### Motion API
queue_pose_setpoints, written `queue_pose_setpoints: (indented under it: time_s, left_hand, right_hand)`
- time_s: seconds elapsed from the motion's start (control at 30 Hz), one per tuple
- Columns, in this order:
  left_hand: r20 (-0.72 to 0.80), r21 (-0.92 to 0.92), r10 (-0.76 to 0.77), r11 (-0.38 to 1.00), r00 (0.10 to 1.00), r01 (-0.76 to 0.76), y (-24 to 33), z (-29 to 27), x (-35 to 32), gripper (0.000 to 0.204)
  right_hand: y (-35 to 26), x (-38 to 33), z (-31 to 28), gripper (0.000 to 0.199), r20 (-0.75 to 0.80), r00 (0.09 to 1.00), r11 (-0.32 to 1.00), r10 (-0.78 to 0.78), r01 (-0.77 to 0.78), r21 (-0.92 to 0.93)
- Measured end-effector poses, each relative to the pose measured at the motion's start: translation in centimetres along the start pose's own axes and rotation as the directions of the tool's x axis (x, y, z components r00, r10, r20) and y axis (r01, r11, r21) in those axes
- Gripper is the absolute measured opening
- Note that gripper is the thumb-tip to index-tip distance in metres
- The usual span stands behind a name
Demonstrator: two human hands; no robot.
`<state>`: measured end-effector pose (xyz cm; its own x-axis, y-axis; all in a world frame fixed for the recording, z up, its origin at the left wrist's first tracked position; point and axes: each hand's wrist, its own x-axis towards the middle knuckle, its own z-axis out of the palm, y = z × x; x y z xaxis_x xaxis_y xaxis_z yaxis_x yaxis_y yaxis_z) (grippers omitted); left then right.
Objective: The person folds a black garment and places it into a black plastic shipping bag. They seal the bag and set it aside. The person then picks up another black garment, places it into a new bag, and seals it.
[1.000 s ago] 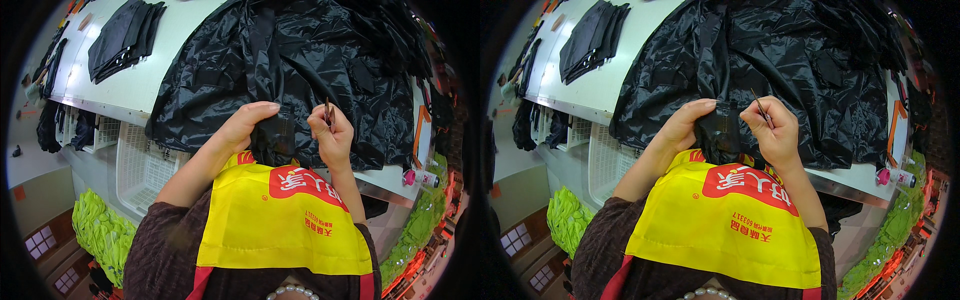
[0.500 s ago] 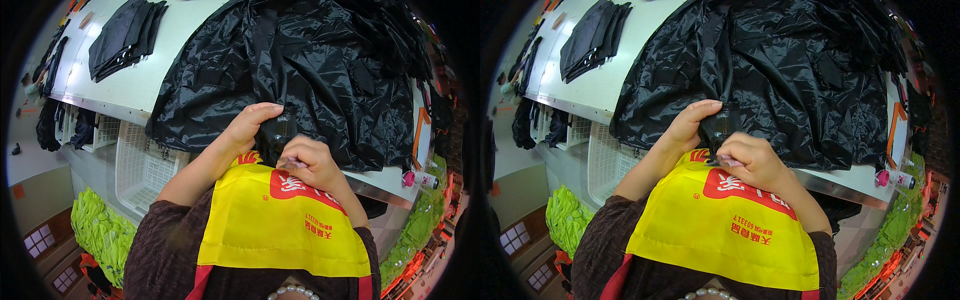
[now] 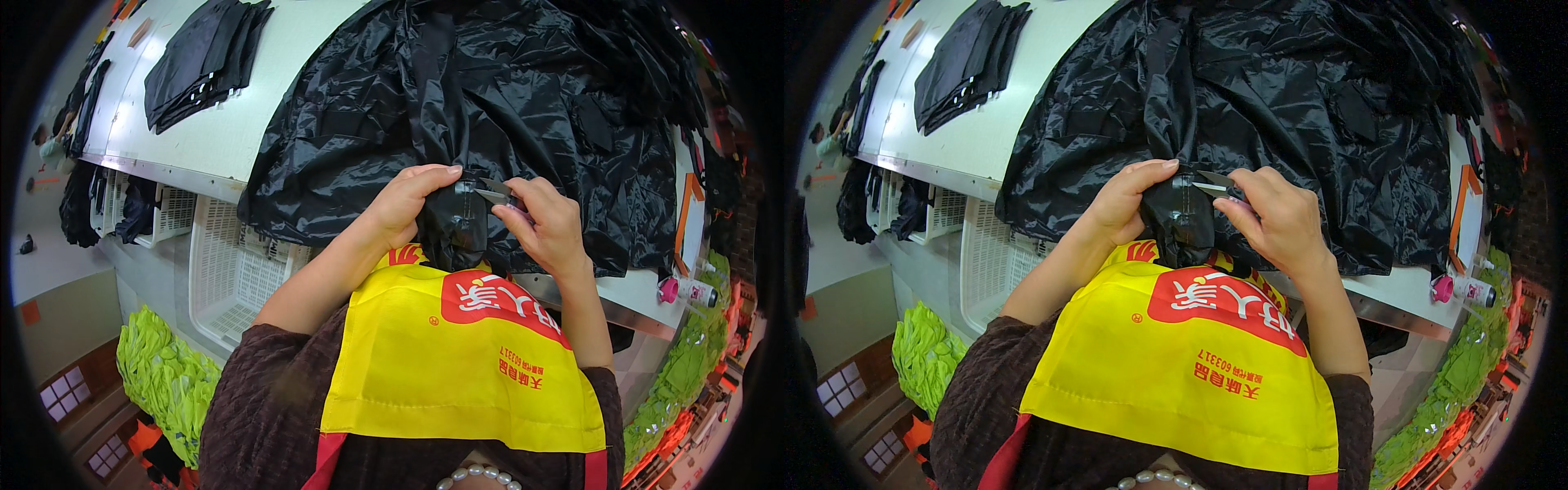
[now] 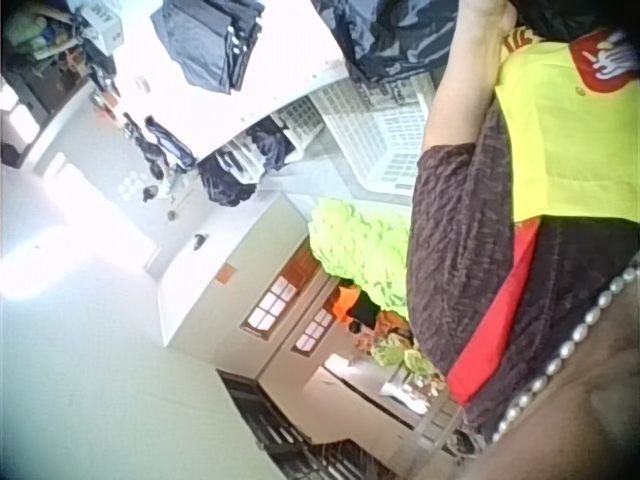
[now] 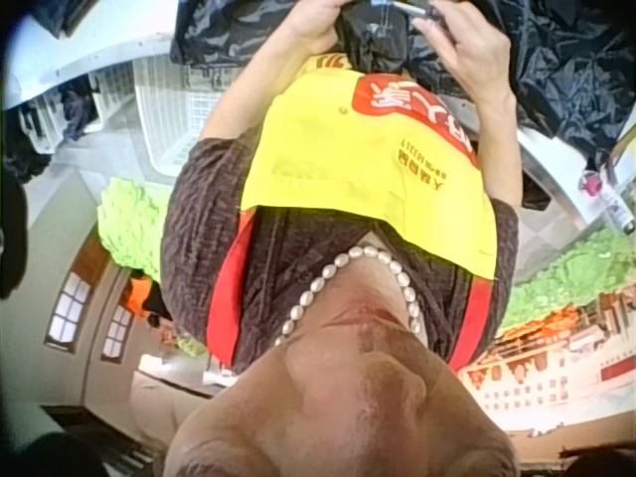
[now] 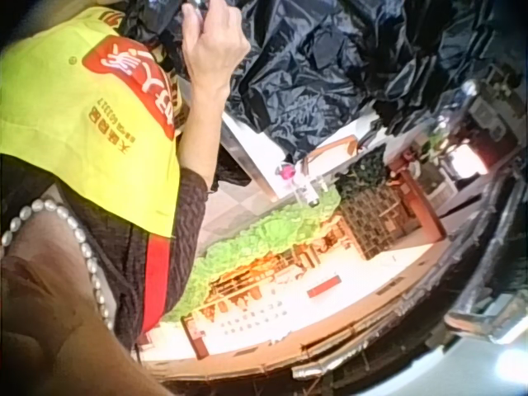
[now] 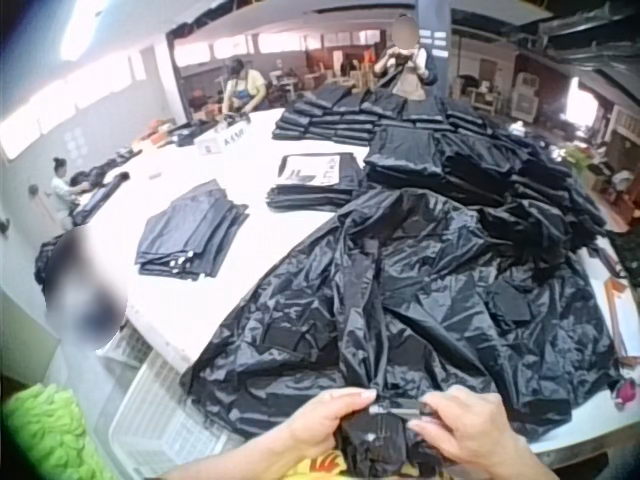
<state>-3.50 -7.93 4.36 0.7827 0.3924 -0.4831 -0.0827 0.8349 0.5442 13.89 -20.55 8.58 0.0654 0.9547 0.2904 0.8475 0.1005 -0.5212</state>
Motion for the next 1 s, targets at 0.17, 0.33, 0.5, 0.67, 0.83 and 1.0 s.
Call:
queue_pose_setpoints:
  time_s: [0.17, 0.33, 0.5, 0.67, 0.83, 1.0]
  left_hand:
    - [0.006, 0.019, -0.011, 1.0, 1.0, 0.011, -0.1, 0.0, 0.2, 0.018]
    - [-0.039, 0.035, -0.015, 0.999, 0.999, 0.016, -0.1, 0.2, 0.2, 0.02]
    - [-0.034, -0.014, -0.071, 0.997, 0.997, 0.07, 0.0, 0.2, 0.3, 0.022]
    - [-0.11, 0.046, -0.057, 0.997, 0.992, 0.062, 0.0, 0.5, 0.2, 0.023]
    - [-0.09, 0.017, -0.061, 0.998, 0.994, 0.063, 0.0, 0.7, 0.0, 0.022]
    - [-0.059, 0.017, -0.057, 0.998, 0.997, 0.058, 0.0, 0.6, 0.1, 0.018]
  right_hand:
    - [0.2, 0.4, 0.4, 0.027, -0.003, 0.999, 0.998, -0.041, 0.04, -0.049]
    - [0.4, 0.7, 0.8, 0.025, -0.016, 0.997, 0.996, -0.077, 0.076, -0.054]
    - [0.5, 0.7, 0.5, 0.024, 0.01, 0.995, 0.991, -0.099, 0.1, -0.088]
    - [0.4, 0.8, 0.3, 0.024, 0.017, 0.995, 0.993, -0.096, 0.097, -0.065]
    - [1.1, 0.7, 1.2, 0.022, 0.0, 0.983, 0.982, -0.181, 0.181, 0.043]
    - [0.6, -0.8, 1.2, 0.012, 0.036, 0.991, 0.586, 0.126, -0.104, 0.803]
